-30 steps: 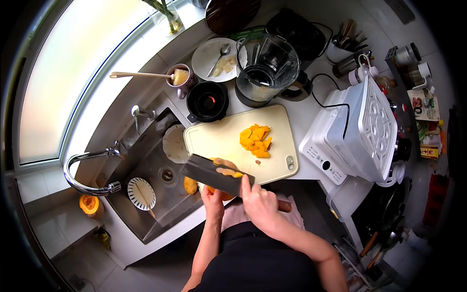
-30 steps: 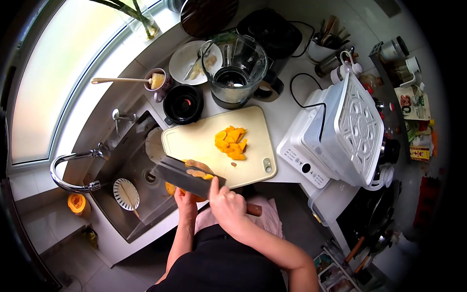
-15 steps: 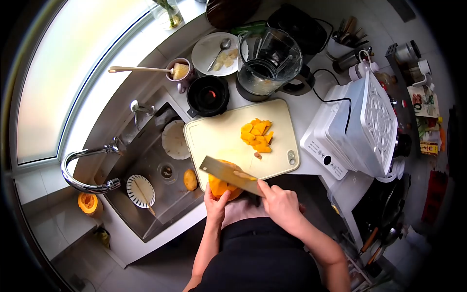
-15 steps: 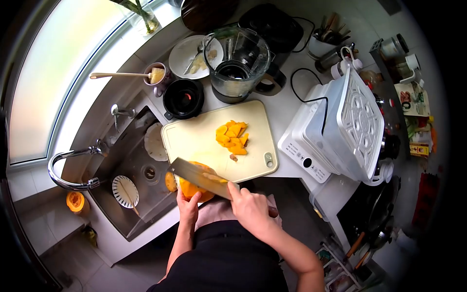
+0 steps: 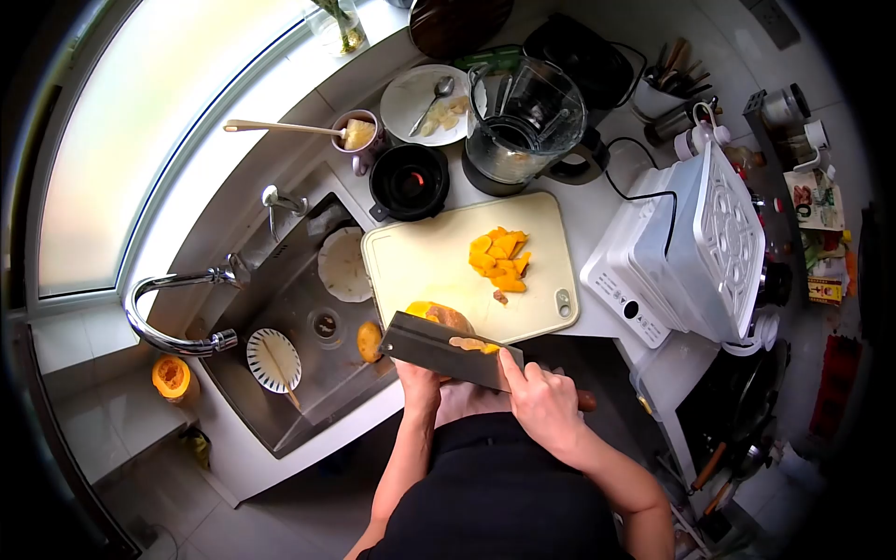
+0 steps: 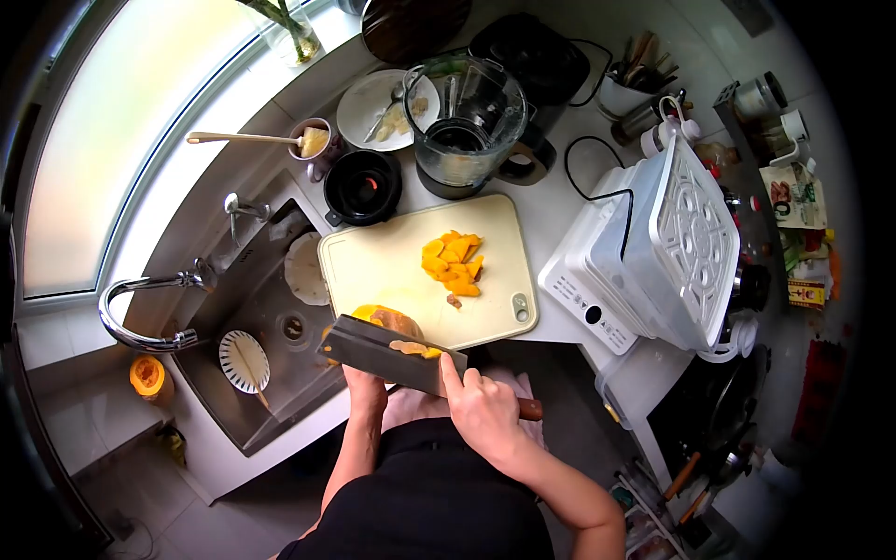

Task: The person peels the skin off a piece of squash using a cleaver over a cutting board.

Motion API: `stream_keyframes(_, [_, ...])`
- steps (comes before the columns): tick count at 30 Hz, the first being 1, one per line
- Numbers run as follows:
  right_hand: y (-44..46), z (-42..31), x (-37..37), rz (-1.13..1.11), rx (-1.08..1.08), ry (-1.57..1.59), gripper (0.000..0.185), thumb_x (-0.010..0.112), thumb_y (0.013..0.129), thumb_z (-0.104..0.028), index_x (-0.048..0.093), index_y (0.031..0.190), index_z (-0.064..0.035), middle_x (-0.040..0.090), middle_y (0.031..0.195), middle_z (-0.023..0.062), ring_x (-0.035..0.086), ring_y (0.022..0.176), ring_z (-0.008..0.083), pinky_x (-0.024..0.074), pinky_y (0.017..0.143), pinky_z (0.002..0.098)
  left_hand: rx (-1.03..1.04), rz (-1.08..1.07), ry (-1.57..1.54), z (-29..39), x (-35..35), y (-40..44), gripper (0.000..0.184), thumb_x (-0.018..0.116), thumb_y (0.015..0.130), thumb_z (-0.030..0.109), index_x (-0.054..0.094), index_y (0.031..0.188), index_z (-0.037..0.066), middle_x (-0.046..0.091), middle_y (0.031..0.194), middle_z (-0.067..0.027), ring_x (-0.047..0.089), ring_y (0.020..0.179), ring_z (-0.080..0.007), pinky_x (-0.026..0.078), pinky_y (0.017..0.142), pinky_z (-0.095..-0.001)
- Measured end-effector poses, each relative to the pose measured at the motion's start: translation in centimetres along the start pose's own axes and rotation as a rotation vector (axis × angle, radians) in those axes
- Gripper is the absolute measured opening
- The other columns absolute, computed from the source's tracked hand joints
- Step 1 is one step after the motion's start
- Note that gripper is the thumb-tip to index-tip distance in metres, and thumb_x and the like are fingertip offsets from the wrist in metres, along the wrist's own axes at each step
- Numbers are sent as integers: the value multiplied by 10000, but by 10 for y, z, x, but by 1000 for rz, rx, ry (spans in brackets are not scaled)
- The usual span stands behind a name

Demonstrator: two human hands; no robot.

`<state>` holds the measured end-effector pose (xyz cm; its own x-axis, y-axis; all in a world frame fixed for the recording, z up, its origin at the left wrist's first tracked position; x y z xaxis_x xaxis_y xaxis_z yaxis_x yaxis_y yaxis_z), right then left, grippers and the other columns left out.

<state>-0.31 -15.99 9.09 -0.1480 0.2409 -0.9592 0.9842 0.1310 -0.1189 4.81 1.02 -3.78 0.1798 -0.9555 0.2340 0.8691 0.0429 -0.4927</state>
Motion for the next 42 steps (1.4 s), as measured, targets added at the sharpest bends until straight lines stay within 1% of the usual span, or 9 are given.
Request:
stream_keyframes(4, [5,-3,3,18,19,-31,478,580,786,-85,634,1254,0,539,661,65,613,514,172,508,450,308,4,40,23,12,12,-5,265,641,906,85,621,1156,-1,670,1057,-62,650,925,-151,546,795,-295])
stream_keyframes(8, [17,-14,15,-11,53,-33,526,592,770,-56,603,1292,6,542,668,81,640,546,208,525,483,334,-25,59,72,9,18,-14,247,658,888,90,638,1117,-1,680,1009,-53,648,897,-138,547,739,-278])
stream_keyframes(13, [44,-19,32,-63,74,7,532,586,787,-76,569,1309,25,596,680,111,677,583,234,545,505,353,-66,7,111,-16,7,-16,332,715,874,102,610,1172,2,675,1033,-52,648,905,-145,544,780,-298])
stream_keyframes(15, [67,0,55,-150,197,97,395,552,856,-102,603,1228,20,658,740,173,685,594,328,560,551,425,-1,-54,141,-19,10,-23,360,735,858,42,604,1190,-5,674,1050,-50,641,910,-139,523,818,-286])
stream_keyframes(17, [70,20,58,-171,243,140,358,548,865,-109,624,1199,-6,663,739,183,685,624,350,562,582,444,15,72,45,-7,10,-18,333,757,853,47,619,1150,-9,667,1040,-37,625,921,-124,507,836,-274])
stream_keyframes(22, [41,36,18,-65,171,220,447,670,799,-107,637,1243,-63,646,717,138,651,582,329,536,555,443,-6,43,-3,-10,8,-17,362,754,859,45,602,1183,-6,670,1085,-51,627,962,-133,500,867,-279])
stream_keyframes(31, [2,20,-5,-129,154,178,394,656,817,-89,641,1209,-57,618,666,130,648,554,310,544,530,422,-1,18,-9,-21,5,-16,325,708,886,32,592,1188,-3,667,1102,-56,629,996,-141,505,903,-299])
stream_keyframes(36, [18,28,36,-234,245,47,357,642,837,-128,648,1186,-55,645,675,148,670,591,320,551,550,420,30,-29,90,-11,14,-26,339,741,866,55,605,1171,-6,673,1075,-58,642,957,-142,513,866,-293])
stream_keyframes(42, [22,30,2,-179,244,246,347,644,847,-124,650,1182,-36,643,687,159,665,610,339,543,572,452,9,-10,7,-16,10,-24,381,744,859,31,591,1206,-11,668,1094,-55,638,956,-141,507,875,-289])
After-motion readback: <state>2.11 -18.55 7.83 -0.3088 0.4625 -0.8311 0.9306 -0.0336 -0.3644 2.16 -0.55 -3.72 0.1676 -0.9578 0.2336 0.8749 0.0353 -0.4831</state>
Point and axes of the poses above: each hand's wrist, its own y-axis towards the middle knuckle, its own x-axis out of the palm, z = x × y, the point moved 6 cm from there along y, towards the middle knuckle
